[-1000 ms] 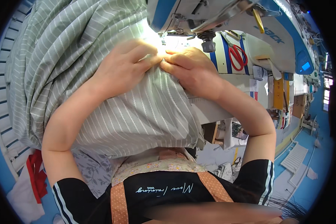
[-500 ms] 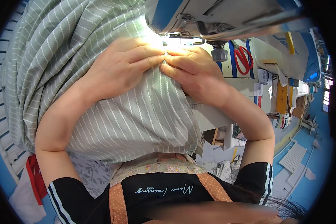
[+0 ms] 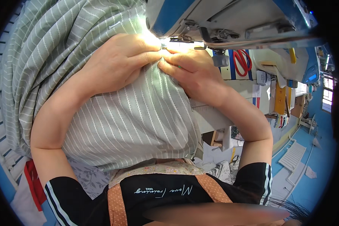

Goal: Sewing a fabric pillowcase using an industrial sewing machine.

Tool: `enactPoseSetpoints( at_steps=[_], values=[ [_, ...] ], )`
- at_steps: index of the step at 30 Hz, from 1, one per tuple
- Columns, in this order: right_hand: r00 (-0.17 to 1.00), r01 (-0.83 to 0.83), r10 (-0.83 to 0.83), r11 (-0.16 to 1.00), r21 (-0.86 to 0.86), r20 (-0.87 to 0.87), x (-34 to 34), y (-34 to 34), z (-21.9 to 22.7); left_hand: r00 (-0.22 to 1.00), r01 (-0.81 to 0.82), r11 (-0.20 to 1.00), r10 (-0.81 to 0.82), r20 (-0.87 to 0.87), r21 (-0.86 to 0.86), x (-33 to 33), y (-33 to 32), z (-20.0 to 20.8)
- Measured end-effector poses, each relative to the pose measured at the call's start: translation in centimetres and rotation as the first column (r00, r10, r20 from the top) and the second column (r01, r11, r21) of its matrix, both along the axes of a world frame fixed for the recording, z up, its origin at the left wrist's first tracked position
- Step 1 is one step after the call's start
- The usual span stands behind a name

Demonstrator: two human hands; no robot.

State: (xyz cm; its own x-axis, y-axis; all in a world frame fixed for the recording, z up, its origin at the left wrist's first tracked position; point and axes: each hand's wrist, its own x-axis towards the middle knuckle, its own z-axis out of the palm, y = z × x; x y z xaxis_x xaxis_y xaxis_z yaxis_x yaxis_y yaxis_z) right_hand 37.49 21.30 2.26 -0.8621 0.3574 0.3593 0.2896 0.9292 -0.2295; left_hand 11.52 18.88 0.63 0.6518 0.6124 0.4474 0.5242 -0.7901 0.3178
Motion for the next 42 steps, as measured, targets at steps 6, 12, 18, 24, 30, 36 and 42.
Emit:
enactPoseSetpoints(
  at_steps=[6,12,18,24,30,36,42],
  values=[
    [1.0,0.026,-0.026,0.999,0.029,0.003,-0.2,-0.6,0.7,0.996,-0.087,0.994,0.086,0.016,0.065,-0.5,-0.7,1.0],
    [0.999,-0.003,0.003,1.0,-0.003,0.032,0.0,-0.6,0.9,0.665,-0.746,0.64,0.695,-0.274,-0.185,-4.0,-4.3,1.3],
    [0.999,0.014,-0.013,1.0,-0.019,0.034,-0.2,-1.1,0.4,0.892,-0.444,0.896,0.444,-0.082,0.017,-5.2,-1.0,1.6],
    [0.999,0.005,-0.003,0.999,-0.047,0.042,-0.3,-1.0,0.6,0.97,-0.244,0.97,0.244,0.025,-0.003,1.6,-2.7,1.6],
    [0.999,0.029,-0.026,0.998,-0.06,0.044,-0.2,-1.6,0.6,0.99,-0.143,0.989,0.143,-0.007,0.043,1.7,-1.8,0.9],
    [0.998,0.049,-0.046,0.996,-0.075,0.036,-0.5,-1.2,0.3,0.987,-0.154,0.986,0.156,-0.025,0.065,1.7,-1.5,0.9],
    [0.996,0.084,-0.08,0.994,-0.072,0.045,-0.5,-1.6,0.3,0.989,-0.148,0.986,0.149,-0.02,0.072,1.6,-1.2,0.9]
  ],
)
